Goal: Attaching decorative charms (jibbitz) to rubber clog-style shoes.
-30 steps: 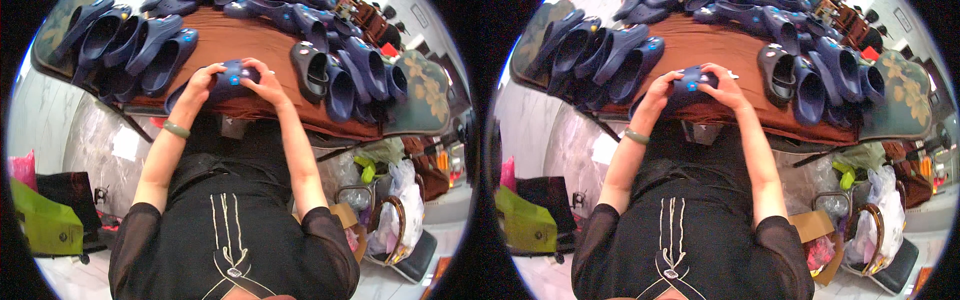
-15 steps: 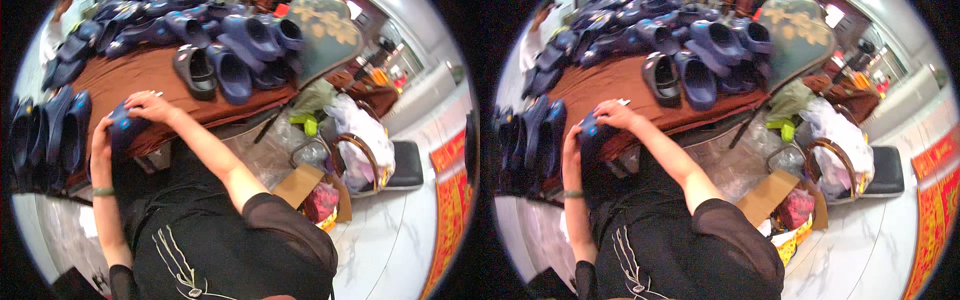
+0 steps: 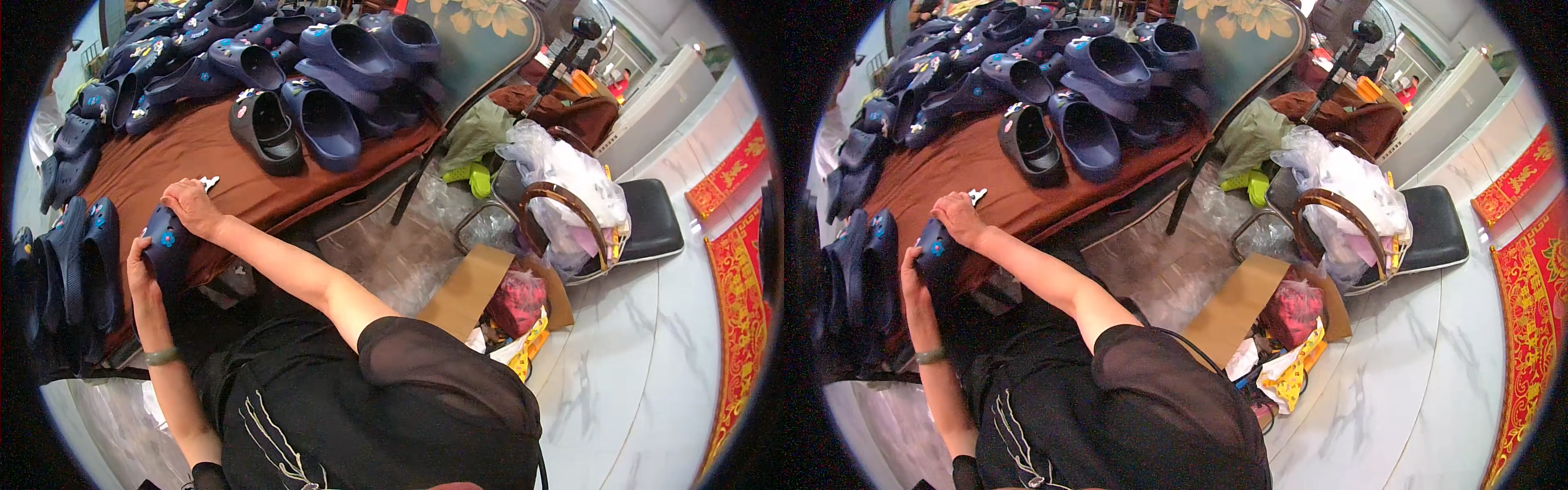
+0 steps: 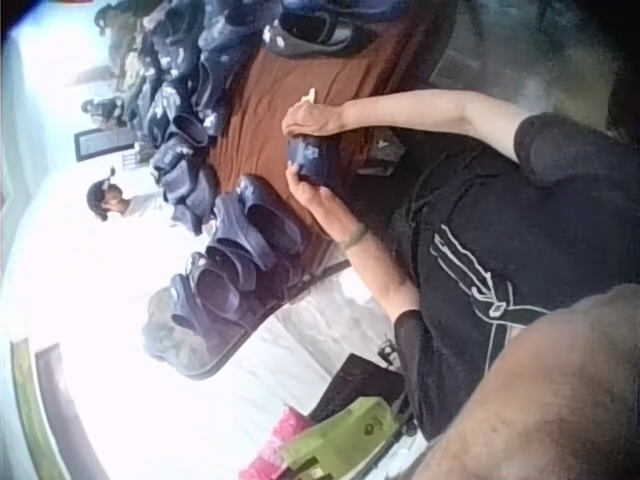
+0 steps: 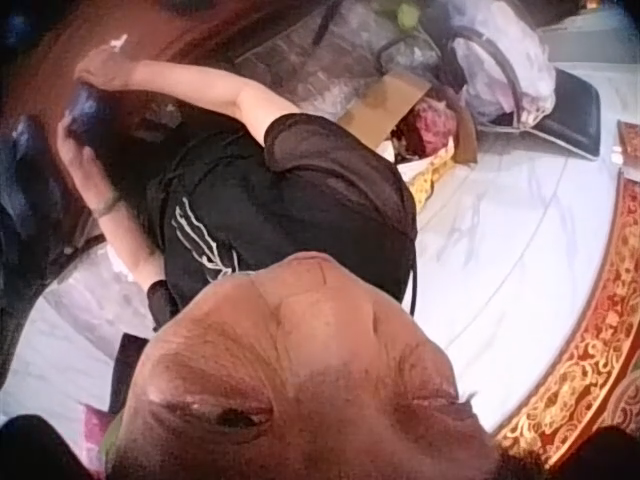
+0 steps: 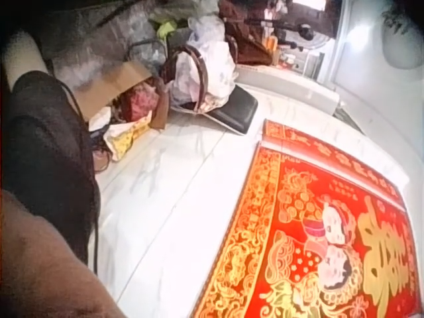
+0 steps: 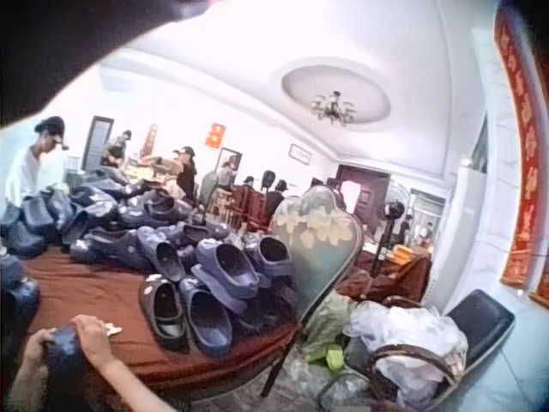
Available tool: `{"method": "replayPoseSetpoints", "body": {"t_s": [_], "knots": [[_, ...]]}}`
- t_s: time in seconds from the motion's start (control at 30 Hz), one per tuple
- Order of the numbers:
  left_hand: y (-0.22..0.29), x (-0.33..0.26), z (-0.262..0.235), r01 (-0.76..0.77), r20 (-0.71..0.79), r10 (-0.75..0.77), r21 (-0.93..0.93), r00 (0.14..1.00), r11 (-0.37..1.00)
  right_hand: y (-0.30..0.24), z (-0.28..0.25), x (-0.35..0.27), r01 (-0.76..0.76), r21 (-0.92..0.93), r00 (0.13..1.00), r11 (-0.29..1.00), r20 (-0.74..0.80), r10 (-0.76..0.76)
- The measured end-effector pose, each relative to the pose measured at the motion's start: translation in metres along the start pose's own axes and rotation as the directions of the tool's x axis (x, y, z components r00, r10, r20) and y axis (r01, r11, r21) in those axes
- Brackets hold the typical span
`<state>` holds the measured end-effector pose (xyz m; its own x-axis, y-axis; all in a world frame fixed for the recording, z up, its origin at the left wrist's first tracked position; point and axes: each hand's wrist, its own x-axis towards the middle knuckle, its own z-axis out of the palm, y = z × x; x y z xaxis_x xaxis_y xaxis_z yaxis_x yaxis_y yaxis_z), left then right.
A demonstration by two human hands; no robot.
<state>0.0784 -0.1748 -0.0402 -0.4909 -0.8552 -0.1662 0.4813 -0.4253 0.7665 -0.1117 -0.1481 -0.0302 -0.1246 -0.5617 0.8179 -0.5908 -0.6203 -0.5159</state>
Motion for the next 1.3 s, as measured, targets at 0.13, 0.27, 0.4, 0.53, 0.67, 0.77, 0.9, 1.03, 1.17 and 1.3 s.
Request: {"method": "replayPoseSetpoints", "body": {"t_s": [0.13,0.27,0.4,0.53,0.67,0.77,0.9,1.03,1.17,1.3], "knots": [[-0.007,-0.01,0.013,-0.056,-0.038,0.058,0.046,0.998,0.997,0.018,-0.015,-0.002,-0.058,0.035,0.99,0.998,-0.127,0.062],[-0.003,-0.019,0.006,-0.172,0.003,0.172,0.085,0.985,0.981,0.041,-0.027,-0.012,-0.001,-0.234,0.993,0.972,-0.111,-0.026],[-0.01,-0.031,0.046,-0.173,0.021,0.172,0.046,0.985,0.984,0.032,-0.053,-0.013,-0.149,-0.322,0.989,0.935,-0.035,0.145],[-0.016,-0.026,0.052,-0.117,0.049,0.119,-0.034,0.992,0.993,0.053,-0.07,-0.018,-0.086,-0.39,0.985,0.917,0.104,0.136],[-0.012,-0.027,0.031,-0.121,-0.005,0.121,-0.029,0.993,0.992,0.026,-0.055,-0.011,-0.153,-0.095,0.986,0.984,0.052,0.158],[-0.006,-0.031,0.033,-0.067,0.085,0.071,-0.047,0.994,0.997,-0.02,-0.053,-0.01,-0.023,0.036,0.97,0.999,0.245,0.014],[-0.005,-0.03,0.036,-0.079,0.11,0.089,-0.098,0.99,0.992,-0.042,-0.047,-0.004,0.129,0.007,0.871,0.992,0.478,-0.116],[-0.008,-0.025,0.027,-0.097,0.027,0.098,-0.046,0.995,0.994,-0.031,-0.035,-0.012,0.159,0.033,0.883,0.987,0.442,-0.157],[-0.013,-0.017,0.03,-0.192,0.044,0.197,-0.087,0.98,0.978,-0.029,-0.019,-0.022,0.221,-0.014,0.922,0.975,0.328,-0.205],[-0.017,-0.015,0.031,-0.156,0.063,0.161,-0.078,0.985,0.985,-0.027,-0.019,-0.024,0.325,-0.113,0.921,0.939,0.262,-0.288]]}}
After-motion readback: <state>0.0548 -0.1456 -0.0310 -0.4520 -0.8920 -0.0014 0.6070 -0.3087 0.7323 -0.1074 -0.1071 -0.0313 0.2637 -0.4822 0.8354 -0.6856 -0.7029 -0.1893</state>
